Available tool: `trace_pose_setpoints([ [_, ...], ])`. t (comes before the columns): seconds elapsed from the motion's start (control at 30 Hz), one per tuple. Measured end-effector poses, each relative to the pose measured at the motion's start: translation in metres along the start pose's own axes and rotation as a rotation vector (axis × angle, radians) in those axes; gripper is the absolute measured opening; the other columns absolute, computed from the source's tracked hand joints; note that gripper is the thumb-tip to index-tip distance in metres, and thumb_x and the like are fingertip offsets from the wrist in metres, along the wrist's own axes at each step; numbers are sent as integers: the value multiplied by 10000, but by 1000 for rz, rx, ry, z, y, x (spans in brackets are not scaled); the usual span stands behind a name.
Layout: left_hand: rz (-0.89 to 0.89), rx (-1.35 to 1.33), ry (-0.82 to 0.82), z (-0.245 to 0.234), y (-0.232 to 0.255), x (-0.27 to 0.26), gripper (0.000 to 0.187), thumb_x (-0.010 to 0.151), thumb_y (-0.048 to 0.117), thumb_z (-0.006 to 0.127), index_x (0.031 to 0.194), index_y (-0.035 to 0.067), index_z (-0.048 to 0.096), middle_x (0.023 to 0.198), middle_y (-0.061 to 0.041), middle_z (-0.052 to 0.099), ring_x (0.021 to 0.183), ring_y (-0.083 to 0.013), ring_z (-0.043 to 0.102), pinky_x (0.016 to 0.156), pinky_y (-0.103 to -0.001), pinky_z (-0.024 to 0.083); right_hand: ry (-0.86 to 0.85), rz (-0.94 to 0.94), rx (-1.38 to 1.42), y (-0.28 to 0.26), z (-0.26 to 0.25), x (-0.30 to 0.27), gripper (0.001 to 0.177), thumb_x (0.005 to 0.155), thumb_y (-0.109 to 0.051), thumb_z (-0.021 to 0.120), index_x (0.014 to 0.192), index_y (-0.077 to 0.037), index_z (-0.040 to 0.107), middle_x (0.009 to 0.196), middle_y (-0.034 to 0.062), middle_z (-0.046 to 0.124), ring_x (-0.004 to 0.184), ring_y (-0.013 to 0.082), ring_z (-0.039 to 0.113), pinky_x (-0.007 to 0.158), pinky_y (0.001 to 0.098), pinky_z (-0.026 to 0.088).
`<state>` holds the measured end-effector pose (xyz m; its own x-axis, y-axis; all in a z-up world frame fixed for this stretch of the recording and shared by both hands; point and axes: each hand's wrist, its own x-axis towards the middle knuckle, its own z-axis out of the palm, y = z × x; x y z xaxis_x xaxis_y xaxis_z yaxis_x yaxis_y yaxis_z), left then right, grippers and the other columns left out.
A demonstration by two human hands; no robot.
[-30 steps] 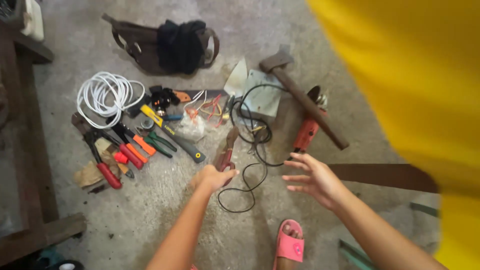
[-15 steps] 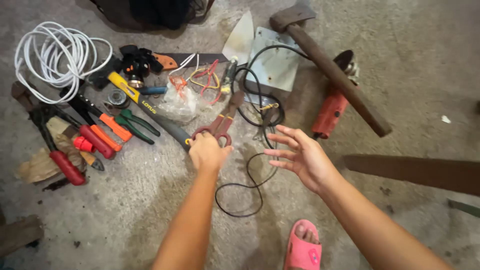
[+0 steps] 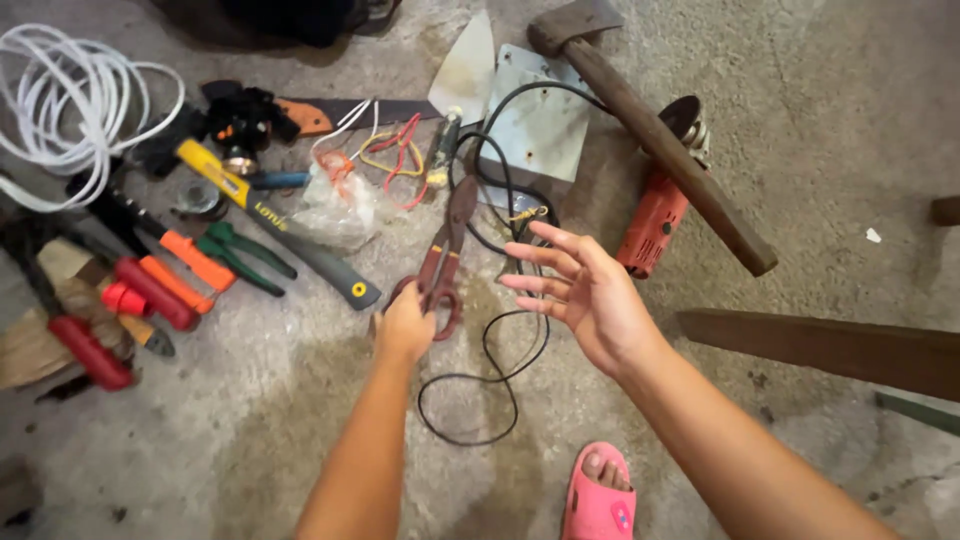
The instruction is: Sorting and examining various hand tools and equipment on a workbench and floor.
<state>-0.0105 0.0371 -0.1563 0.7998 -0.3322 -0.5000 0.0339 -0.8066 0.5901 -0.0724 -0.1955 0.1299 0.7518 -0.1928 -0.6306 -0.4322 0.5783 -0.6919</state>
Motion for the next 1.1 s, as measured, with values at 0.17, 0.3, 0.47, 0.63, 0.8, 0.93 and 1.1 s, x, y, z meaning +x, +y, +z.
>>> trace_pose_setpoints([
  [0.17, 129, -79, 107, -84, 62, -34, 473, 898, 257, 634, 1359, 166, 591, 1244, -73, 716, 1183, -275, 646, 1030, -525, 431, -11, 6, -39, -23, 41, -21, 590, 986, -397, 406, 1470, -70, 492, 1390, 173, 648, 1148, 315, 674, 954, 435, 515],
  [0.3, 257, 21, 434, -200, 126, -102, 267, 928, 201, 635, 1187, 136, 644, 1132, -71, 740, 1115, -280, 657, 1038, -509, 364, -73, 2, -47, -61, 105, -49, 598, 984, -417, 366, 1464, -82, 487, 1385, 165, 641, 1148, 317, 664, 965, 448, 513],
  [0.47, 266, -94, 649, -340, 167, -197, 244, 882, 160, 654, 1119, 104, 658, 1067, -63, 749, 1058, -268, 663, 1003, -474, 370, -226, -24, -35, -110, 218, -106, 619, 986, -410, 351, 1472, -56, 497, 1380, 182, 649, 1148, 328, 669, 980, 457, 518],
  [0.63, 291, -301, 797, -462, 173, -273, 213, 899, 92, 682, 1112, 99, 669, 1047, -64, 763, 1029, -195, 723, 943, -396, 538, -362, -44, -41, -154, 328, -157, 620, 988, -403, 356, 1471, -46, 506, 1385, 195, 649, 1150, 330, 666, 979, 464, 516],
  [0.8, 258, -436, 946, -598, 197, -367, 301, 880, 1, 657, 1178, 34, 633, 1217, -118, 655, 1022, -236, 698, 781, -352, 547, -441, -95, -70, -185, 436, -209, 631, 978, -404, 386, 1464, -22, 512, 1385, 201, 646, 1160, 332, 667, 996, 464, 504],
  [0.93, 322, -412, 1090, -671, 175, -418, 310, 899, -20, 644, 1205, 1, 598, 1275, -134, 603, 1055, -242, 692, 918, -345, 545, -476, -73, -70, -203, 516, -248, 644, 956, -414, 392, 1470, -42, 505, 1401, 180, 648, 1172, 304, 650, 1003, 453, 489],
  [1.1, 306, -365, 1169, -742, 158, -490, 325, 886, -27, 645, 1207, 6, 606, 1248, -128, 642, 1091, -254, 690, 954, -362, 535, -652, -102, -134, -214, 609, -296, 666, 956, -430, 374, 1477, -34, 499, 1417, 195, 629, 1207, 307, 631, 1015, 459, 476],
])
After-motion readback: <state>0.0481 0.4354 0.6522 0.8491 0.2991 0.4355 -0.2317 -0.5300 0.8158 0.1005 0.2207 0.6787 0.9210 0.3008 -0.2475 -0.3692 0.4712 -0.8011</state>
